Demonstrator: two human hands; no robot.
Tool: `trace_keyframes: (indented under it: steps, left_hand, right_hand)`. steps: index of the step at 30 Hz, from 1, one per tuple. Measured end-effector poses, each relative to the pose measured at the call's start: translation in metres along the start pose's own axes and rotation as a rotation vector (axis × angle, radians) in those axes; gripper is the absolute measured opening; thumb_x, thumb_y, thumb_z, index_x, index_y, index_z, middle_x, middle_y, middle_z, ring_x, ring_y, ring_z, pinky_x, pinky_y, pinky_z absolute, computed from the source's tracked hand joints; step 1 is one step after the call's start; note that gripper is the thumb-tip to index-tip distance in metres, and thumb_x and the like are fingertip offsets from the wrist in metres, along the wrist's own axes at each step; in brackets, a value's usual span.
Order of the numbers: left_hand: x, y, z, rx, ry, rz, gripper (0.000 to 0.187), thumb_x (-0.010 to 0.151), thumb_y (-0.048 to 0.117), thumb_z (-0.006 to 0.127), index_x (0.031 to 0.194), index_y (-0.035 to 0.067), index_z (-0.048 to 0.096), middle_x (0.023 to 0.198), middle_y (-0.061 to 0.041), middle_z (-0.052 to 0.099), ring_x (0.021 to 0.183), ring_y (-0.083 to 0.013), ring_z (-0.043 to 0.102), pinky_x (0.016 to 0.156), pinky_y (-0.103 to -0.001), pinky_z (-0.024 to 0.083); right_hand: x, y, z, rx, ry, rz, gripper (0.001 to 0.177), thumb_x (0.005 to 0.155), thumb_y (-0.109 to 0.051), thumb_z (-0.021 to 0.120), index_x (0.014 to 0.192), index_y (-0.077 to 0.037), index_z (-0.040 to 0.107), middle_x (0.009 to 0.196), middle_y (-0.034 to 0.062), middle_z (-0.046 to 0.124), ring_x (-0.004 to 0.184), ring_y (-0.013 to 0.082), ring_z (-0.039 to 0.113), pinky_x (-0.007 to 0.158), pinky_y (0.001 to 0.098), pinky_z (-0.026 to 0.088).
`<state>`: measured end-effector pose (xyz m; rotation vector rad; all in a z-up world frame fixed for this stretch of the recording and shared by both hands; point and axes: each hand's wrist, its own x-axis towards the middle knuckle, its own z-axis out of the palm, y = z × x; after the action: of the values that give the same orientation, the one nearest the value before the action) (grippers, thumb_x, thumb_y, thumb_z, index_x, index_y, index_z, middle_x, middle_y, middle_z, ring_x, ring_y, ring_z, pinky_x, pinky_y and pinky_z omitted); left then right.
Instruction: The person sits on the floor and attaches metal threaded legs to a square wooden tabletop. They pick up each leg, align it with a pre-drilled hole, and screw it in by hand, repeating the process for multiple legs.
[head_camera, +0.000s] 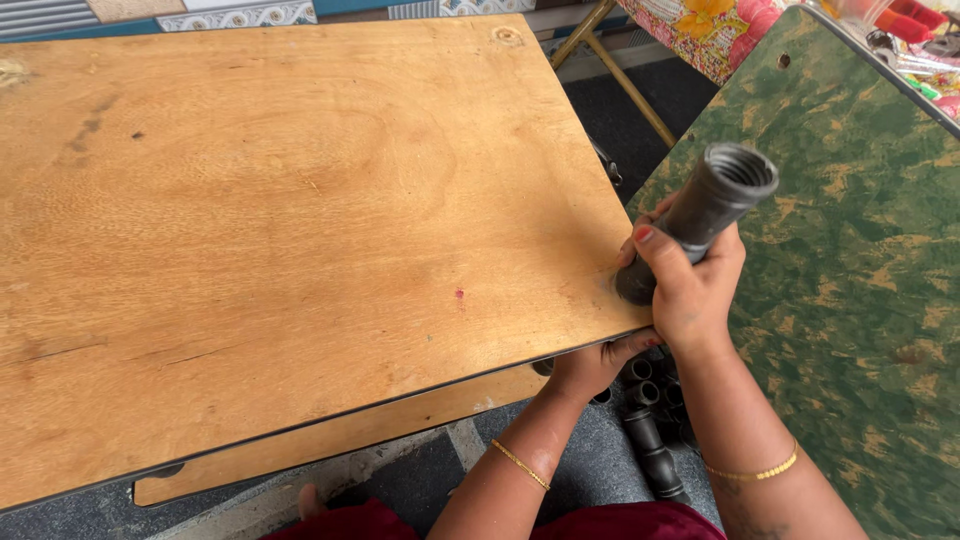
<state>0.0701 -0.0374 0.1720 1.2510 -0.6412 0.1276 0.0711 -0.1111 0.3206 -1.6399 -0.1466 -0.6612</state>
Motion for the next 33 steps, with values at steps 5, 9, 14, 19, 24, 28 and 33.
trace_keyframes:
  steps: [5, 9, 14, 19, 24, 28, 33]
  left_hand:
    - [0.001, 0.002, -0.002, 0.018, -0.009, 0.011, 0.061, 0.096, 0.059, 0.063, 0.129, 0.007, 0.065, 0.126, -0.007, 0.071, 0.12, -0.0222, 0.068, 0.099, -0.035, 0.055]
    - [-0.001, 0.003, -0.004, -0.022, -0.038, -0.016, 0.062, 0.096, 0.058, 0.064, 0.13, 0.007, 0.065, 0.128, -0.007, 0.071, 0.121, -0.0228, 0.067, 0.1, -0.036, 0.054]
    - [0.003, -0.003, -0.007, 0.066, -0.023, 0.065, 0.055, 0.097, 0.055, 0.066, 0.124, 0.007, 0.068, 0.122, -0.007, 0.073, 0.114, -0.023, 0.071, 0.098, -0.036, 0.057]
    - [0.007, -0.011, -0.006, 0.185, -0.02, 0.043, 0.05, 0.1, 0.053, 0.065, 0.119, 0.007, 0.072, 0.118, -0.009, 0.076, 0.11, -0.0241, 0.073, 0.097, -0.037, 0.056]
    - [0.001, -0.022, -0.006, 0.189, 0.029, 0.062, 0.058, 0.103, 0.058, 0.059, 0.123, 0.004, 0.07, 0.121, -0.014, 0.073, 0.114, -0.0294, 0.07, 0.102, -0.039, 0.052]
    - [-0.005, -0.029, -0.007, 0.152, 0.019, -0.06, 0.065, 0.099, 0.063, 0.06, 0.12, 0.003, 0.07, 0.115, -0.012, 0.075, 0.108, -0.0262, 0.071, 0.097, -0.037, 0.054]
    - [0.0, -0.022, -0.004, 0.081, -0.016, -0.031, 0.067, 0.097, 0.064, 0.06, 0.118, 0.001, 0.07, 0.112, -0.01, 0.075, 0.106, -0.0227, 0.072, 0.093, -0.036, 0.056]
  right_hand:
    - [-0.004, -0.008, 0.007, -0.023, 0.033, -0.006, 0.024, 0.092, -0.001, 0.066, 0.111, -0.002, 0.053, 0.09, 0.0108, 0.066, 0.076, 0.0196, 0.068, 0.074, 0.0357, 0.059]
    - [-0.006, -0.009, 0.01, -0.022, 0.064, 0.016, 0.024, 0.09, 0.0, 0.066, 0.11, -0.003, 0.052, 0.089, 0.0102, 0.066, 0.076, 0.0194, 0.068, 0.073, 0.0357, 0.059]
    - [0.004, 0.002, 0.009, 0.042, 0.058, -0.012, 0.024, 0.089, -0.002, 0.063, 0.112, -0.001, 0.053, 0.088, 0.011, 0.063, 0.071, 0.0212, 0.065, 0.069, 0.0368, 0.057]
    - [0.022, 0.013, 0.001, 0.157, -0.054, 0.022, 0.025, 0.088, -0.005, 0.061, 0.112, 0.001, 0.054, 0.09, 0.0115, 0.062, 0.069, 0.0227, 0.064, 0.067, 0.0379, 0.056]
    - [0.028, 0.019, -0.011, 0.23, -0.137, 0.06, 0.023, 0.092, -0.005, 0.061, 0.113, 0.001, 0.054, 0.087, 0.0123, 0.06, 0.068, 0.0232, 0.063, 0.067, 0.0382, 0.054]
    - [0.03, 0.021, -0.018, 0.254, -0.149, 0.123, 0.019, 0.094, -0.007, 0.063, 0.11, 0.0, 0.054, 0.085, 0.0119, 0.061, 0.068, 0.0224, 0.065, 0.066, 0.0369, 0.056]
    - [0.031, 0.013, -0.014, 0.207, -0.097, 0.108, 0.022, 0.092, -0.006, 0.069, 0.106, -0.003, 0.052, 0.087, 0.0078, 0.06, 0.066, 0.0197, 0.066, 0.061, 0.0352, 0.057]
